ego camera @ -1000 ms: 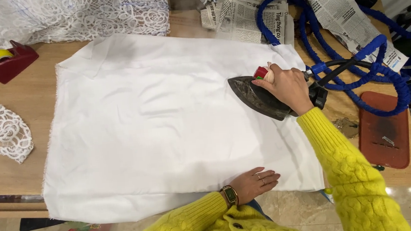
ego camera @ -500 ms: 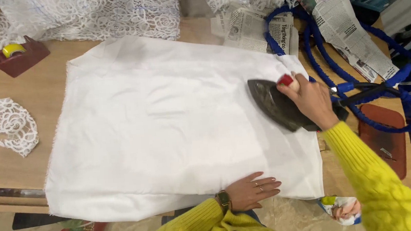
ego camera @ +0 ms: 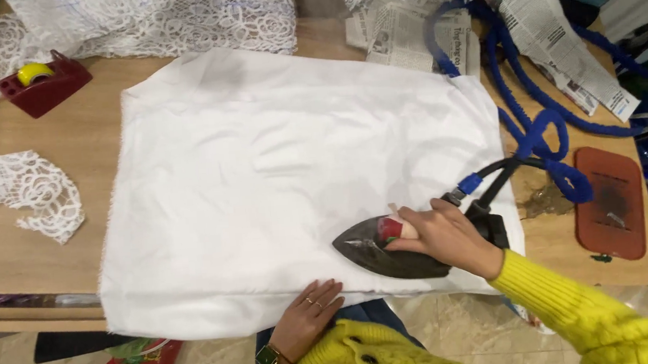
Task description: Ironing a piece of white fabric on a workbench in a sewing factory pressing area.
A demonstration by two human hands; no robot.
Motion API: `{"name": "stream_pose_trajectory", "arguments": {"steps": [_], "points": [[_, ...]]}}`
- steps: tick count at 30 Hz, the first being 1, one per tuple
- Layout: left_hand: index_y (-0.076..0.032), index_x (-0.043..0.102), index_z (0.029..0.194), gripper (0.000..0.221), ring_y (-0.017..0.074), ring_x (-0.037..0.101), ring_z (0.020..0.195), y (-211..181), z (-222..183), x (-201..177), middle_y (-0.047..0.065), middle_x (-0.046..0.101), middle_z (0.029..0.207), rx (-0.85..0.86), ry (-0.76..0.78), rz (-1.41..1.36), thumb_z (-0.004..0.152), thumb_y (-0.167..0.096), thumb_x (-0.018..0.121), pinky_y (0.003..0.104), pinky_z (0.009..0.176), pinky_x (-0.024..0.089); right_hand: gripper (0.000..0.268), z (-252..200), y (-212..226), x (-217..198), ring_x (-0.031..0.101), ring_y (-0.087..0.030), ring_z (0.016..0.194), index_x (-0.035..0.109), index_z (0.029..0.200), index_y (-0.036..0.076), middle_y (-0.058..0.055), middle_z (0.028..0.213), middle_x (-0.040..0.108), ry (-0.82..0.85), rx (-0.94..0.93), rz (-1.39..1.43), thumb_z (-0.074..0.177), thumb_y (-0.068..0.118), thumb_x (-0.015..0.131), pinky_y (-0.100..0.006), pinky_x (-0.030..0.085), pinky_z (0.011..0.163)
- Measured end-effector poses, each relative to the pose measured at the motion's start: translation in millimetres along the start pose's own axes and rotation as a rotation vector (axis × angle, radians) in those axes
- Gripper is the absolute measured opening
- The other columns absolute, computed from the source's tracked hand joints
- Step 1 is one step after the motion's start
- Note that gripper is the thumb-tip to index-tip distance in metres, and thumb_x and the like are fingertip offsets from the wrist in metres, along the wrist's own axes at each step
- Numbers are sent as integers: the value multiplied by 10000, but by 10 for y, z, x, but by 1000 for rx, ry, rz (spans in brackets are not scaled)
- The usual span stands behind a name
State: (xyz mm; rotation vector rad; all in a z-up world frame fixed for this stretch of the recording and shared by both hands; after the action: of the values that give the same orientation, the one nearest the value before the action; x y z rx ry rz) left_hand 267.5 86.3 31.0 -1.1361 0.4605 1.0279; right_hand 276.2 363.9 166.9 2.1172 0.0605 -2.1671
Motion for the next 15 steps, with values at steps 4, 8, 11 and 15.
{"name": "stream_pose_trajectory", "arguments": {"steps": [4, 8, 11, 15], "points": [[-7, 537, 1408, 418, 358, 421, 1452, 69, -240, -172, 182, 439, 1571, -41, -5, 159, 991, 19, 555, 553, 1219, 304, 688, 324, 388, 24, 517, -146, 396, 656, 1137, 77, -1, 470, 575, -96, -129, -87, 870, 711, 668, -278, 451, 726], [-25, 528, 1436, 435, 339, 362, 1490, 155, -382, -221, 169, 395, 1610, -81, 3, 309, 1003, -42, 563, 565, 1225, 269, 707, 653, 683, 74, 570, -153, 436, 657, 1109, 83, 17, 491, 583, -149, -181, -181, 870, 748, 652, -276, 451, 712], [-69, 551, 1446, 427, 281, 361, 1499, 215, -429, -308, 114, 395, 1626, -110, -10, 373, 1031, -162, 589, 548, 1227, 268, 710, 853, 816, 169, 536, -131, 421, 647, 1136, 74, 8, 497, 580, -145, -184, -158, 872, 733, 653, -278, 438, 696], [-69, 521, 1476, 494, 290, 349, 1510, 367, -561, -376, 116, 374, 1640, -137, 17, 379, 1021, -235, 616, 597, 1228, 220, 681, 1049, 1061, 205, 475, -140, 360, 670, 1121, 72, 10, 391, 474, -175, -179, -144, 879, 708, 658, -281, 454, 670]]}}
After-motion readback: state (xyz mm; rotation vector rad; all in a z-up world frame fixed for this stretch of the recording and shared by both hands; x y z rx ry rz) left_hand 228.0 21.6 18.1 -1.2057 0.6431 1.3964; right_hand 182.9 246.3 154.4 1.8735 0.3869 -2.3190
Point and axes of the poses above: each hand's wrist, its own z-axis towards the middle knuckle, its own x-axis out of the palm, y = z × x, the point moved 5 cm from there along z, towards the middle knuckle
